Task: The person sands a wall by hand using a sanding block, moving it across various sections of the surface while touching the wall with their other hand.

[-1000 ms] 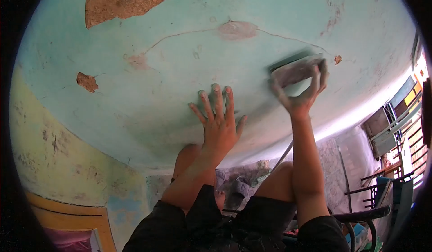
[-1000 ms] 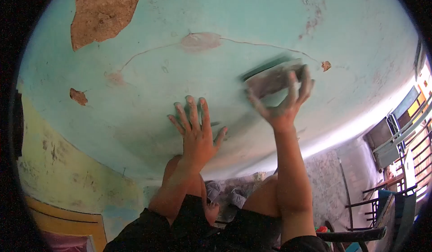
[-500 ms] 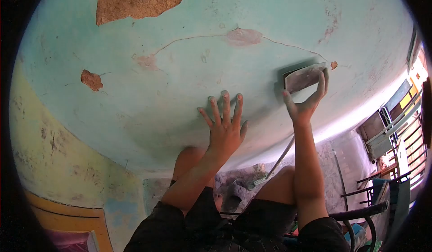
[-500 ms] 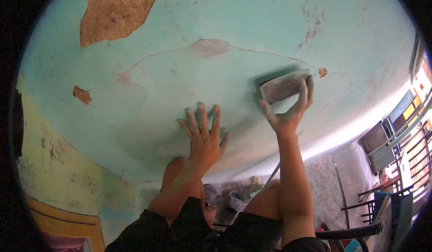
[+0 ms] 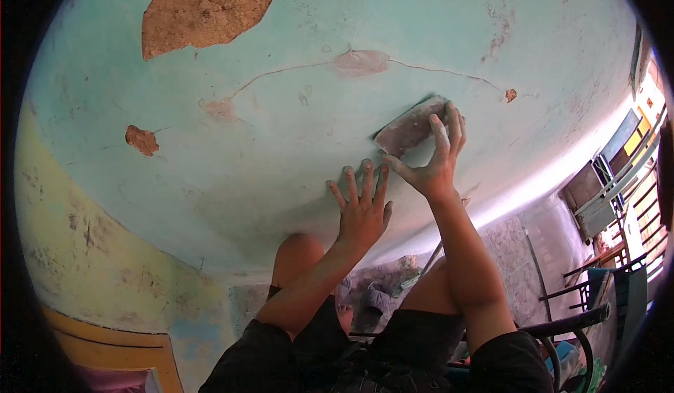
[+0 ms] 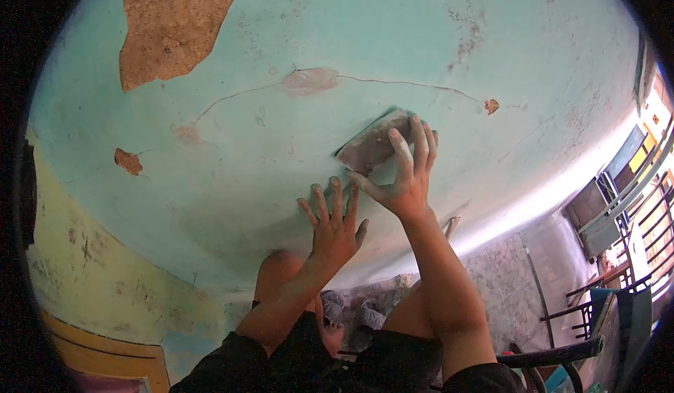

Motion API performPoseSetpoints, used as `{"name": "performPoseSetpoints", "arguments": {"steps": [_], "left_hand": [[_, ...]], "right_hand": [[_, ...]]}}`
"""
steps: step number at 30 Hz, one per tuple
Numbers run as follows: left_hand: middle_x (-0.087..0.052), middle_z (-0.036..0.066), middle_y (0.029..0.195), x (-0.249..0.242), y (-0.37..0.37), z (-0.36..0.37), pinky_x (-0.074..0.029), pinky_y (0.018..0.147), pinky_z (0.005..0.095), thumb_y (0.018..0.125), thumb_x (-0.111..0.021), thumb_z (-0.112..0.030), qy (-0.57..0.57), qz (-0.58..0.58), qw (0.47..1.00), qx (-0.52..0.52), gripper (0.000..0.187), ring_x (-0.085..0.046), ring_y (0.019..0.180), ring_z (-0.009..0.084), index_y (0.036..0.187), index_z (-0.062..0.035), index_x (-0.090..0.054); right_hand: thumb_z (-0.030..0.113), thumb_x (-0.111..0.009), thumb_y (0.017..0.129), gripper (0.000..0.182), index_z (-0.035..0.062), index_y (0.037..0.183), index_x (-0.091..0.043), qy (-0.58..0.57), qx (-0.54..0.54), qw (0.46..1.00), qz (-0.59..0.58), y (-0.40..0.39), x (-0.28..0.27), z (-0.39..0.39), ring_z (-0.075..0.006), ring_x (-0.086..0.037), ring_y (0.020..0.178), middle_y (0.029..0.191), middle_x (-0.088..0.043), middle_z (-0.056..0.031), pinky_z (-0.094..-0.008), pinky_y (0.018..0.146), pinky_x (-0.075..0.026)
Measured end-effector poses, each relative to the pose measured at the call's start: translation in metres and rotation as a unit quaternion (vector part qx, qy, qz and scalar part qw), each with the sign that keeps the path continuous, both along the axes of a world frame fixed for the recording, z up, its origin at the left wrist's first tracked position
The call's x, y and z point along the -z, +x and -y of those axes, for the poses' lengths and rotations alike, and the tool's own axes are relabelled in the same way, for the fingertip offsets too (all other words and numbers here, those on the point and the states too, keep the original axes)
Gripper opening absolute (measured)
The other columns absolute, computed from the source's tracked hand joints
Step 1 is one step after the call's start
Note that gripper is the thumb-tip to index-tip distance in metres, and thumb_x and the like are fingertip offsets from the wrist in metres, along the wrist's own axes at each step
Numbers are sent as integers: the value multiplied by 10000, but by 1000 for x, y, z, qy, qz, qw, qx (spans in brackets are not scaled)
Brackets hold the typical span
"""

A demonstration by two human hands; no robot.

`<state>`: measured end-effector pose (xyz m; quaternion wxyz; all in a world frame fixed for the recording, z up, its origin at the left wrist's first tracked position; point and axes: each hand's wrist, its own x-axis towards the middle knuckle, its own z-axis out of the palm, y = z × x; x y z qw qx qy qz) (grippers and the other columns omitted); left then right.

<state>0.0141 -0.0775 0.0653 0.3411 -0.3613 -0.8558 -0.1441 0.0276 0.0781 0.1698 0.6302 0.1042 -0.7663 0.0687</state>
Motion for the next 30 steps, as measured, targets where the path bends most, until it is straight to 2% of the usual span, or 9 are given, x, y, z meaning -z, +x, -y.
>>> {"name": "performPoseSetpoints", "arguments": {"steps": [6,12,18,21,30], "left_hand": [[-123,280,1560,4,0,-2,-48,1013,796,860,-637,-454,-6,-3,1000,2,840,-136,1366,596,1524,-99,-264],[-145,292,1550,2,1,-2,-62,1016,791,857,-647,-444,-20,-1,1000,-7,841,-146,1359,603,1520,-88,-272],[-151,303,1542,1,1,-3,-66,1012,793,845,-659,-437,-14,5,1000,0,856,-137,1362,607,1519,-76,-273],[-144,302,1543,0,2,-2,-61,1009,795,839,-665,-432,-8,8,1000,7,864,-131,1362,609,1518,-68,-274],[-138,282,1552,10,7,-8,-35,1021,787,833,-670,-424,-27,23,999,15,879,-108,1372,599,1526,-80,-253]], "right_hand": [[500,-896,547,1072,136,1413,-378,4,34,999,-9,-14,9,-4,-464,-311,1358,1484,-320,-263,-629,1108,-239],[540,-884,545,1128,146,1438,-320,8,7,999,-49,-22,14,-11,-453,-313,1364,1486,-327,-260,-628,1114,-207],[660,-804,582,1063,149,1416,-388,15,35,997,-74,-29,19,-15,-435,-355,1342,1473,-366,-259,-605,1112,-204],[737,-730,610,998,198,1403,-455,25,47,995,-83,-33,21,-17,-418,-353,1349,1481,-364,-246,-595,1121,-190],[751,-717,613,980,224,1404,-479,11,53,996,-68,-32,22,-14,-404,-314,1381,1501,-349,-221,-593,1135,-159]]}}
